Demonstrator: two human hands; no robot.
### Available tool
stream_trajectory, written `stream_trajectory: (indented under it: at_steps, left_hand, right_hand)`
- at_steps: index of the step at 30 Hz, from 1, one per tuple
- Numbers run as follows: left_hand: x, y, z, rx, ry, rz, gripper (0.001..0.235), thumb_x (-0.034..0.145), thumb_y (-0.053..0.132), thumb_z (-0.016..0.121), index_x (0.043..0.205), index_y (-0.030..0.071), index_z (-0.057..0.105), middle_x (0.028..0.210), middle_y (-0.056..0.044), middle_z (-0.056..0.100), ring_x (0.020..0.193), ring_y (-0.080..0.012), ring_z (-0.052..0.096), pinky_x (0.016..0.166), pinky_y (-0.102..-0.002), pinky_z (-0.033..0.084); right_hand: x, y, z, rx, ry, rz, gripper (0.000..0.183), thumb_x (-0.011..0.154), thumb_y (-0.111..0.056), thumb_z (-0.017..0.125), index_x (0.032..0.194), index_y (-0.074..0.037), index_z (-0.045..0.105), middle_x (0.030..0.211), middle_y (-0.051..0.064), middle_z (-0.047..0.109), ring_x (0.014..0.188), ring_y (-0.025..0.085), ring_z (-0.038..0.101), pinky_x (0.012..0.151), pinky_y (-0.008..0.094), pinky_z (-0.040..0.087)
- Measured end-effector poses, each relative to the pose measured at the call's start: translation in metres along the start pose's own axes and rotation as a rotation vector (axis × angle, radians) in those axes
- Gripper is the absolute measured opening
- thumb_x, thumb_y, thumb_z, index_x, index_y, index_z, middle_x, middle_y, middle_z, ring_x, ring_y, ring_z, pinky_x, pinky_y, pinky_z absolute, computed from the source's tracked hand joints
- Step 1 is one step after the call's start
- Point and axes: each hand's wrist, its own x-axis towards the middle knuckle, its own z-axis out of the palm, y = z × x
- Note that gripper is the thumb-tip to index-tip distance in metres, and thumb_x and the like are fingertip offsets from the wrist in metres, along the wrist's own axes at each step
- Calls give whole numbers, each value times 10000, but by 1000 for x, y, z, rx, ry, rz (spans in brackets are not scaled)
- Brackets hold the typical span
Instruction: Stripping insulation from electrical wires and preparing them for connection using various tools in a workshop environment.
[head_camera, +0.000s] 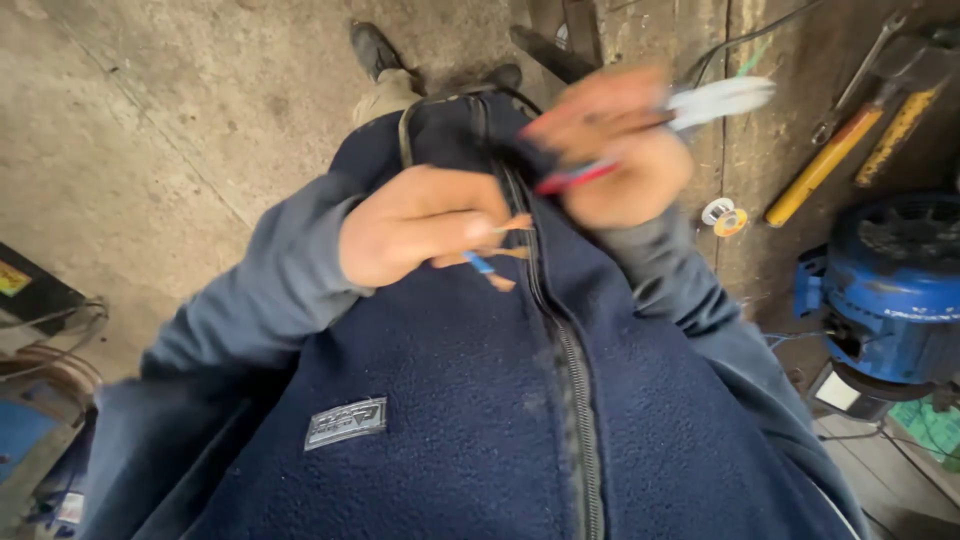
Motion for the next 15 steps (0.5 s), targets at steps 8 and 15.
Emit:
stream_trajectory:
  at_steps: [8,15]
  left_hand:
    - [-4,-8,1,-97,194,167,172,1096,182,594,1140,58,484,887,-13,537,773,-83,486,714,-253,405]
    - [3,-11,-1,-85,272,163,256,1056,94,678,1033,93,422,909,-23,553,820,-100,546,746,-271,470]
  right_hand:
    - [-7,25,-105,600,348,233,335,888,-43,678,1210,-76,593,1175,118,656,1097,294,685,834,511,606]
    - [4,51,-166,-1211,262,33,372,837,-95,811,1142,-22,609,1003,181,718,888,323,712,764,415,572]
